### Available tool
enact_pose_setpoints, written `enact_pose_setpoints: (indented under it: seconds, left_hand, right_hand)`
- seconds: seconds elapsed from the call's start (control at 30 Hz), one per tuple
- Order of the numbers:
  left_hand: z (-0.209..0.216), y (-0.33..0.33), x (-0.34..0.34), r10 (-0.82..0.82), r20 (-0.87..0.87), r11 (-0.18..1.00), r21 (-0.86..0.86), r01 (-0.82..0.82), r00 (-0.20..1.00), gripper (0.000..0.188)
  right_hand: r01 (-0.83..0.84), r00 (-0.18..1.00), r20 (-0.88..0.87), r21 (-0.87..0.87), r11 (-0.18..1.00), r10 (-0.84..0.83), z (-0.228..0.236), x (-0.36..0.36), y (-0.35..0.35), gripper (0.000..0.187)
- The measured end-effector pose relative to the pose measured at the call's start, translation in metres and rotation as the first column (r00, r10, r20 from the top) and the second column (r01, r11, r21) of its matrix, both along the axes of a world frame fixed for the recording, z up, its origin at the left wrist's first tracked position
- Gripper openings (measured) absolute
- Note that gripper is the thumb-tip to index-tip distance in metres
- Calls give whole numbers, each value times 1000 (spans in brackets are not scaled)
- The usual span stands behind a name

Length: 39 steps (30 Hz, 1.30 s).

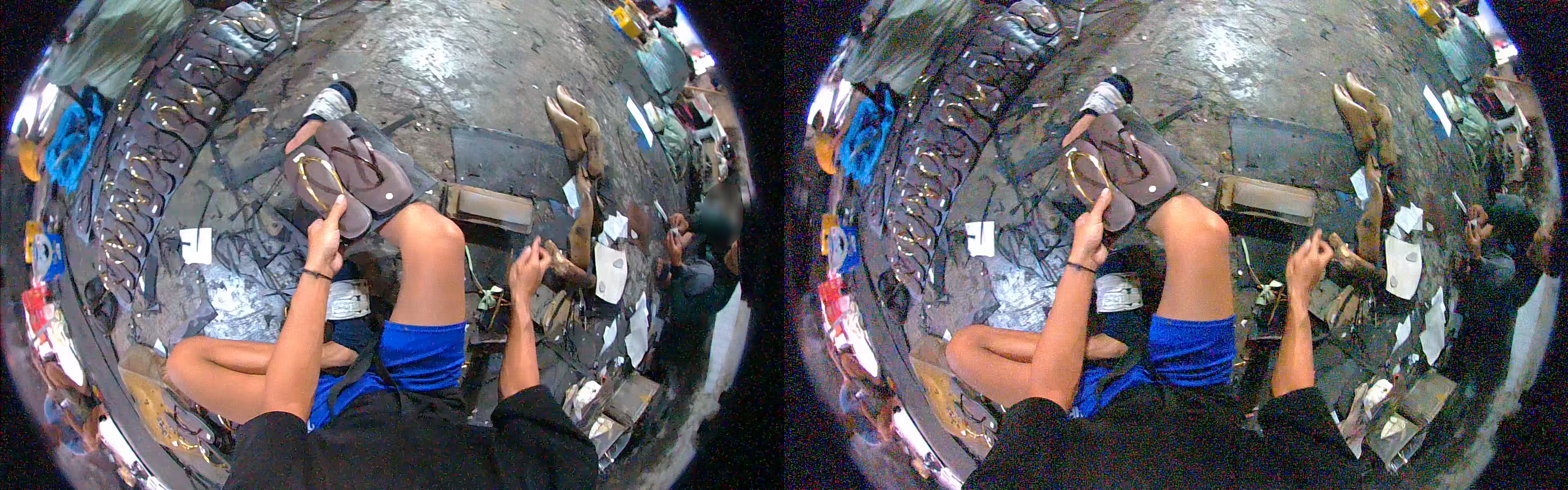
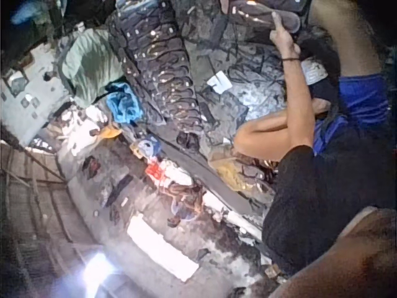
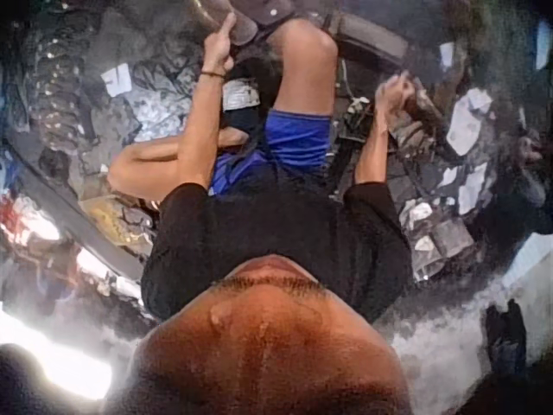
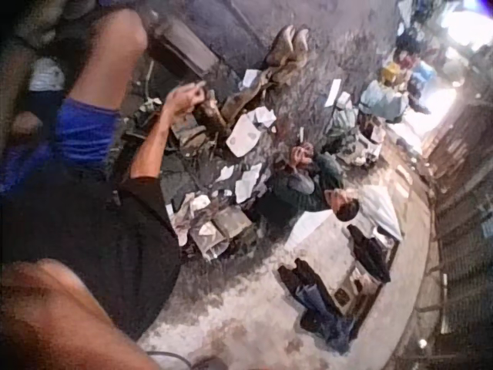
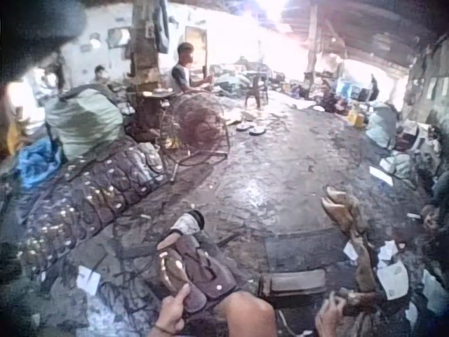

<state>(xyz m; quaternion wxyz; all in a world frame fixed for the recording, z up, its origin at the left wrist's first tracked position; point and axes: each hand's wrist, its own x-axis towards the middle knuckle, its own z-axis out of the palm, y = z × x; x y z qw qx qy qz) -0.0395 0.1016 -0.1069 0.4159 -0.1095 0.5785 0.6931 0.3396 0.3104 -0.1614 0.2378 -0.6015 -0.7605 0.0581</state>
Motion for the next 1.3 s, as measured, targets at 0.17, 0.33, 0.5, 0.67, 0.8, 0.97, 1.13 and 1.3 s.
enact_pose_setpoints:
  seconds: [0.17,0.33,0.5,0.67,0.8,0.97,1.13,1.3]
  left_hand:
    - [8,7,-2,-51,64,996,82,45,997,40]
    - [29,4,4,-96,172,990,115,77,980,43]
    - [23,2,4,-86,111,988,137,71,990,31]
    - [27,12,12,-48,-48,988,146,54,998,27]
    - [32,15,13,21,27,988,154,-25,999,30]
    - [25,1,-15,-115,22,985,-126,117,993,56]
    - [58,-9,-34,-206,-179,943,-298,146,962,59]
    - [66,-17,-70,-259,-54,946,-218,241,964,40]
  right_hand:
    - [-69,981,184,28,997,63,-11,-50,-2,47]
    - [-309,935,-282,-357,881,214,-42,-25,-115,48]
    - [-182,982,-73,-106,978,174,25,-58,-37,52]
    - [-88,976,193,-88,992,104,-6,-36,-14,55]
    - [-435,900,-137,-272,858,413,-15,-9,-124,56]
    - [-511,572,-753,-637,578,-324,189,-70,-136,55]
    - [-664,730,-662,-625,410,173,180,-126,-190,44]
    - [-685,722,-624,-584,435,300,165,-157,-221,30]
